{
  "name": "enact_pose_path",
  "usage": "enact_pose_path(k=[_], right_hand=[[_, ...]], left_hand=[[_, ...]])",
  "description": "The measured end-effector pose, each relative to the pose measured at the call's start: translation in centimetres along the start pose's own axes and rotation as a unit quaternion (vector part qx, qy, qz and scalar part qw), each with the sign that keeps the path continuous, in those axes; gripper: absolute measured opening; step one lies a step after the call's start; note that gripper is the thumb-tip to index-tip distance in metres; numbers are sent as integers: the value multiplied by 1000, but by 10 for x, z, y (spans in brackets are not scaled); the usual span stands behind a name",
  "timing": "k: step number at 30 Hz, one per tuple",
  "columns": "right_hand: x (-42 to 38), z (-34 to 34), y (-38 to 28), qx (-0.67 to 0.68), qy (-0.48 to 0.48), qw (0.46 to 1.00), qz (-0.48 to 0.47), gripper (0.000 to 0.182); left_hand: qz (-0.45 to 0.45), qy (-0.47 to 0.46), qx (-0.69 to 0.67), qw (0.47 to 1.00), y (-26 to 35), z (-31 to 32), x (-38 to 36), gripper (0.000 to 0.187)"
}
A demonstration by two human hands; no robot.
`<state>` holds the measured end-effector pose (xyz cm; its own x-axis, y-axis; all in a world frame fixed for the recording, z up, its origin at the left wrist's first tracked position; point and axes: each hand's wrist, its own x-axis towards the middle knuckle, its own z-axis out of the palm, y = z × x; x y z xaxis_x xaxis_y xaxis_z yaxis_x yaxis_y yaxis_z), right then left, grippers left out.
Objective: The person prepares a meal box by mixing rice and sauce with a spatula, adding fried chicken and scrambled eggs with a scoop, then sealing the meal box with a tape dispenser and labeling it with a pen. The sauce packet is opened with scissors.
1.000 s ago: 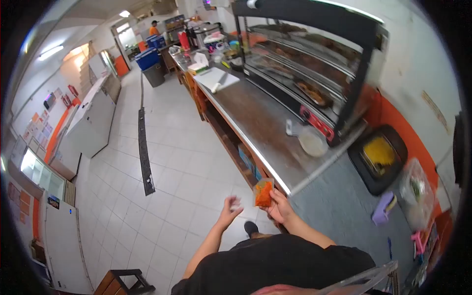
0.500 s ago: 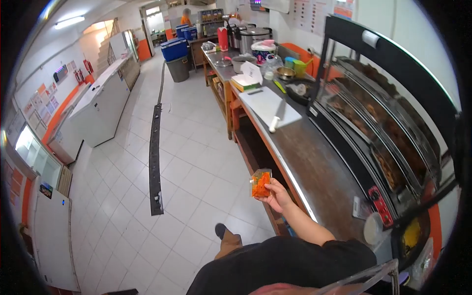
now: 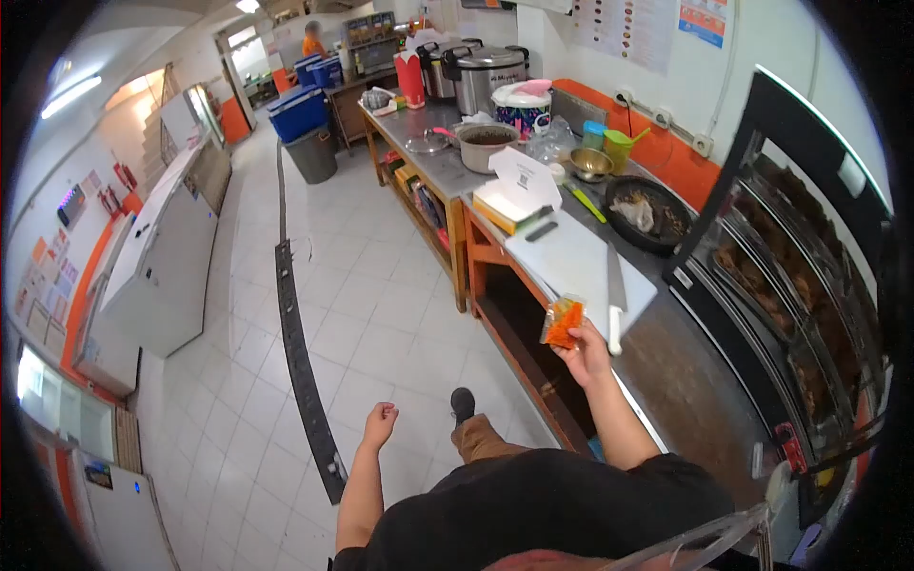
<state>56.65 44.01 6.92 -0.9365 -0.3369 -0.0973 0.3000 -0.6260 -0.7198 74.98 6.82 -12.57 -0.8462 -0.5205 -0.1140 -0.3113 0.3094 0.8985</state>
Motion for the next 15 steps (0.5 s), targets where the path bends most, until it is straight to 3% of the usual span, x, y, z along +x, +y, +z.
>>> enact_pose_path(k=[1,4,6,7,8,13,15], right_hand=[[23,1,1,-2,17,1000,-18,37],[113,-7,13,12,54,998,-39,37],[167,17,11,20,85,995,-51,32],[191,36,9,24,94,994,-48,32],[218,55,5,30,87,994,-58,34],[349,101,29,42,28,998,-49,37],[391,123,54,23,-23,999,-6,38]], left_hand=[[38,-40,28,998,13,-2,34,23],[56,-19,131,990,-8,-7,99,22],[-71,-20,102,992,-88,-7,128,21],[-75,-26,108,991,-189,-10,134,21],[-29,-111,290,950,-163,-10,134,22],[-81,-113,237,962,-178,-42,233,17],[-105,-111,208,966,-171,-47,276,15]])
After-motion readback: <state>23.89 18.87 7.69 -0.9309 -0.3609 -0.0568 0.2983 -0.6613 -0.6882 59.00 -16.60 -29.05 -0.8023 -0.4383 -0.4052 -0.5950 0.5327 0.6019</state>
